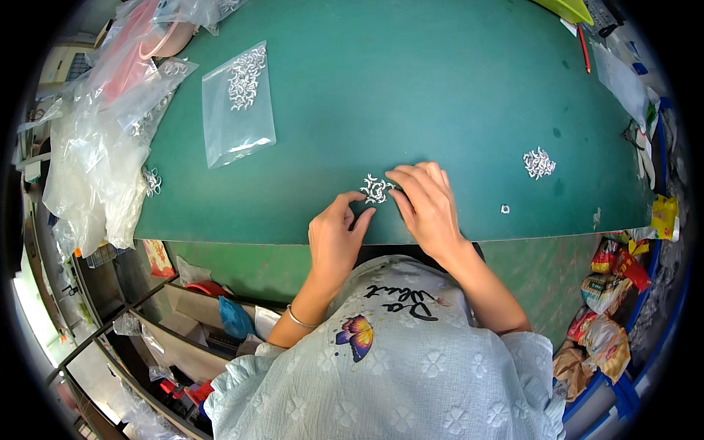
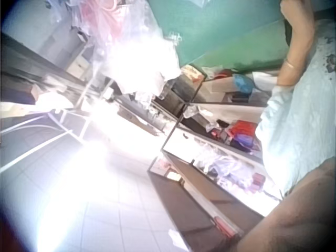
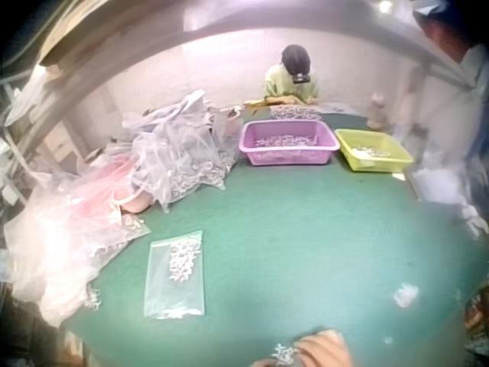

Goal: The person sits at a green workbench and repeatedly picks up small silver metal components, likely hooks and fasteners, from a pile. They manipulate these parts with their fingers, appearing to assemble or inspect them one by one. The person occasionally moves the components between their hands and the table surface.

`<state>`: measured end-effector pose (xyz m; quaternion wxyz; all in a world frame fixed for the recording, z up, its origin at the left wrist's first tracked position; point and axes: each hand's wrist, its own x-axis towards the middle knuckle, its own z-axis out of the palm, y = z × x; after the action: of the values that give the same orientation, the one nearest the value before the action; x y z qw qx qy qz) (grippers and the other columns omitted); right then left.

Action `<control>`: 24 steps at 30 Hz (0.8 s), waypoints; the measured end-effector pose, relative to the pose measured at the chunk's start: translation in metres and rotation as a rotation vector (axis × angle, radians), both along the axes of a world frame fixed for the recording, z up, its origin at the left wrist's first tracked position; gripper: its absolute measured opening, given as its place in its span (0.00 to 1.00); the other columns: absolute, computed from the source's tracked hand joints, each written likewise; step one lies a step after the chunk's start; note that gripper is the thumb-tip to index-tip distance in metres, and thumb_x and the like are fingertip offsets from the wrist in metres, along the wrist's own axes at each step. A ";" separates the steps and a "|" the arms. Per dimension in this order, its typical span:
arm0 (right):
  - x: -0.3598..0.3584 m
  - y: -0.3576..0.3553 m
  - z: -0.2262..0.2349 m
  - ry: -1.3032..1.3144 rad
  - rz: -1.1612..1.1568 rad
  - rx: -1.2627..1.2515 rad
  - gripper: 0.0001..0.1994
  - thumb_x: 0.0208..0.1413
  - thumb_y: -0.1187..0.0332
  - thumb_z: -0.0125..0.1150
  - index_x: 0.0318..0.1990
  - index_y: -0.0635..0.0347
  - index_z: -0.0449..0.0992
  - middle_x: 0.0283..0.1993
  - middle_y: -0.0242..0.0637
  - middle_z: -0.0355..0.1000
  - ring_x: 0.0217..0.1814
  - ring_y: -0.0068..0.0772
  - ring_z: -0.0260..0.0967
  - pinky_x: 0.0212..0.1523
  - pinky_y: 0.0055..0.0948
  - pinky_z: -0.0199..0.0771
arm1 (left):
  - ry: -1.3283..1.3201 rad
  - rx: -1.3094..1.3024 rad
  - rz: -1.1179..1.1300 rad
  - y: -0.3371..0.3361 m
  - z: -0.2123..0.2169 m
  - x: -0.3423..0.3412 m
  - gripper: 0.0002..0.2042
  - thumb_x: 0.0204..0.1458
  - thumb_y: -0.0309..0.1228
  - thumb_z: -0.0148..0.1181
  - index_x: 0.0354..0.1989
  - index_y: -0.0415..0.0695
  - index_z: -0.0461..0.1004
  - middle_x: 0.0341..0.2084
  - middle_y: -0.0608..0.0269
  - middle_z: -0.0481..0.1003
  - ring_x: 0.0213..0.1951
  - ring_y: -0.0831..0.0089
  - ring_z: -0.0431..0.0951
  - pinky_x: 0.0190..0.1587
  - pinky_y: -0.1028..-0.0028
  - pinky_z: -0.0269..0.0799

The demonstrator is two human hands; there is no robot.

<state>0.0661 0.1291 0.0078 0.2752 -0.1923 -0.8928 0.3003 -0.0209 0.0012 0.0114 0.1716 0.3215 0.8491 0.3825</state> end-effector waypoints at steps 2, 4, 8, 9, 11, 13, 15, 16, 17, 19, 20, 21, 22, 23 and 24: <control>0.000 0.000 -0.003 -0.020 0.039 -0.016 0.11 0.41 0.79 0.61 0.35 0.63 0.74 0.33 0.36 0.72 0.35 0.37 0.65 0.36 0.31 0.61 | 0.004 -0.005 -0.003 0.001 0.000 0.000 0.09 0.41 0.26 0.65 0.32 0.40 0.73 0.09 0.63 0.56 0.12 0.71 0.57 0.17 0.71 0.55; 0.002 0.000 -0.006 -0.025 0.054 -0.022 0.11 0.41 0.80 0.61 0.35 0.64 0.74 0.33 0.36 0.72 0.34 0.36 0.65 0.36 0.31 0.62 | 0.014 -0.007 -0.002 0.001 -0.002 0.000 0.08 0.42 0.26 0.64 0.31 0.40 0.73 0.08 0.63 0.56 0.12 0.70 0.56 0.17 0.71 0.55; 0.007 -0.001 0.000 -0.027 0.018 -0.296 0.11 0.42 0.81 0.61 0.36 0.64 0.74 0.32 0.35 0.73 0.33 0.30 0.67 0.35 0.27 0.65 | -0.016 0.050 0.020 0.001 -0.002 -0.001 0.08 0.41 0.24 0.65 0.30 0.41 0.74 0.08 0.66 0.55 0.12 0.75 0.54 0.16 0.73 0.53; 0.009 -0.003 0.003 -0.033 0.004 -0.434 0.11 0.43 0.81 0.61 0.36 0.65 0.73 0.32 0.35 0.74 0.33 0.28 0.68 0.35 0.25 0.66 | -0.052 0.090 0.038 0.002 0.001 0.000 0.09 0.40 0.23 0.65 0.31 0.41 0.75 0.09 0.67 0.54 0.12 0.77 0.54 0.16 0.74 0.52; 0.015 -0.005 0.003 0.093 -0.007 -1.005 0.10 0.45 0.81 0.61 0.37 0.65 0.73 0.32 0.35 0.74 0.34 0.23 0.69 0.36 0.22 0.68 | -0.154 0.181 0.003 0.003 0.009 0.002 0.10 0.39 0.22 0.66 0.33 0.41 0.76 0.09 0.68 0.54 0.13 0.80 0.53 0.16 0.77 0.50; 0.019 -0.003 0.007 0.153 0.029 -1.410 0.09 0.48 0.80 0.60 0.38 0.65 0.72 0.34 0.35 0.74 0.37 0.21 0.71 0.40 0.19 0.70 | -0.287 0.279 -0.095 0.005 0.020 0.001 0.13 0.38 0.21 0.66 0.35 0.42 0.77 0.09 0.69 0.54 0.14 0.83 0.52 0.16 0.78 0.48; 0.021 -0.002 0.010 0.146 0.052 -1.551 0.08 0.48 0.80 0.60 0.38 0.64 0.72 0.33 0.36 0.74 0.37 0.21 0.71 0.40 0.19 0.70 | -0.222 0.328 -0.135 0.006 0.020 0.001 0.13 0.38 0.21 0.66 0.36 0.42 0.78 0.10 0.70 0.54 0.14 0.83 0.52 0.16 0.79 0.47; 0.022 -0.001 0.011 0.144 0.063 -1.620 0.08 0.48 0.79 0.60 0.37 0.64 0.72 0.33 0.36 0.74 0.36 0.22 0.71 0.40 0.20 0.70 | -0.190 0.354 -0.156 0.006 0.019 0.002 0.14 0.38 0.21 0.66 0.36 0.43 0.78 0.10 0.70 0.55 0.14 0.83 0.52 0.16 0.79 0.46; 0.023 0.000 0.012 0.125 0.061 -1.619 0.08 0.48 0.79 0.60 0.38 0.64 0.72 0.33 0.36 0.75 0.36 0.22 0.71 0.40 0.20 0.70 | -0.169 0.360 -0.162 0.006 0.019 0.002 0.13 0.37 0.21 0.67 0.35 0.42 0.78 0.10 0.70 0.55 0.14 0.83 0.52 0.16 0.79 0.46; 0.025 0.002 0.015 0.087 0.056 -1.615 0.08 0.49 0.79 0.60 0.38 0.64 0.71 0.33 0.36 0.75 0.36 0.22 0.71 0.40 0.19 0.69 | -0.125 0.372 -0.173 0.007 0.018 0.002 0.11 0.37 0.21 0.67 0.33 0.42 0.79 0.11 0.70 0.55 0.15 0.83 0.52 0.16 0.78 0.46; 0.025 0.001 0.018 0.062 0.038 -1.546 0.08 0.49 0.79 0.60 0.38 0.64 0.72 0.33 0.36 0.75 0.36 0.22 0.71 0.40 0.19 0.69 | -0.122 0.400 -0.167 0.007 0.017 0.003 0.11 0.37 0.21 0.67 0.32 0.42 0.79 0.11 0.70 0.55 0.15 0.83 0.52 0.16 0.78 0.46; 0.026 0.000 0.021 0.037 0.020 -1.477 0.08 0.49 0.79 0.60 0.38 0.65 0.72 0.33 0.35 0.75 0.35 0.22 0.71 0.40 0.19 0.69 | -0.118 0.428 -0.162 0.007 0.016 0.003 0.10 0.37 0.21 0.67 0.31 0.42 0.79 0.11 0.70 0.55 0.15 0.84 0.52 0.16 0.78 0.46; 0.027 -0.002 0.024 0.011 0.004 -1.410 0.08 0.49 0.78 0.60 0.38 0.65 0.72 0.33 0.35 0.75 0.35 0.22 0.72 0.40 0.19 0.69 | -0.114 0.454 -0.154 0.007 0.016 0.003 0.10 0.37 0.21 0.67 0.31 0.42 0.79 0.11 0.70 0.55 0.15 0.84 0.52 0.17 0.78 0.45; 0.027 -0.004 0.026 0.016 -0.008 -1.304 0.08 0.49 0.78 0.60 0.38 0.65 0.72 0.33 0.35 0.75 0.35 0.22 0.71 0.40 0.19 0.68 | -0.161 0.441 -0.150 0.007 0.018 0.004 0.09 0.37 0.21 0.67 0.30 0.41 0.79 0.11 0.71 0.56 0.15 0.84 0.52 0.17 0.79 0.45; 0.028 -0.006 0.028 0.022 -0.019 -1.198 0.08 0.48 0.79 0.60 0.38 0.65 0.72 0.33 0.34 0.75 0.36 0.22 0.71 0.39 0.19 0.67 | -0.207 0.427 -0.145 0.008 0.023 0.003 0.09 0.36 0.21 0.67 0.29 0.41 0.79 0.11 0.71 0.56 0.15 0.85 0.52 0.17 0.79 0.45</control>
<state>0.0943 0.1229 0.0357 0.1307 -0.3188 -0.5633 0.7510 -0.0175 0.0091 0.0344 0.2129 0.3696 0.7016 0.5709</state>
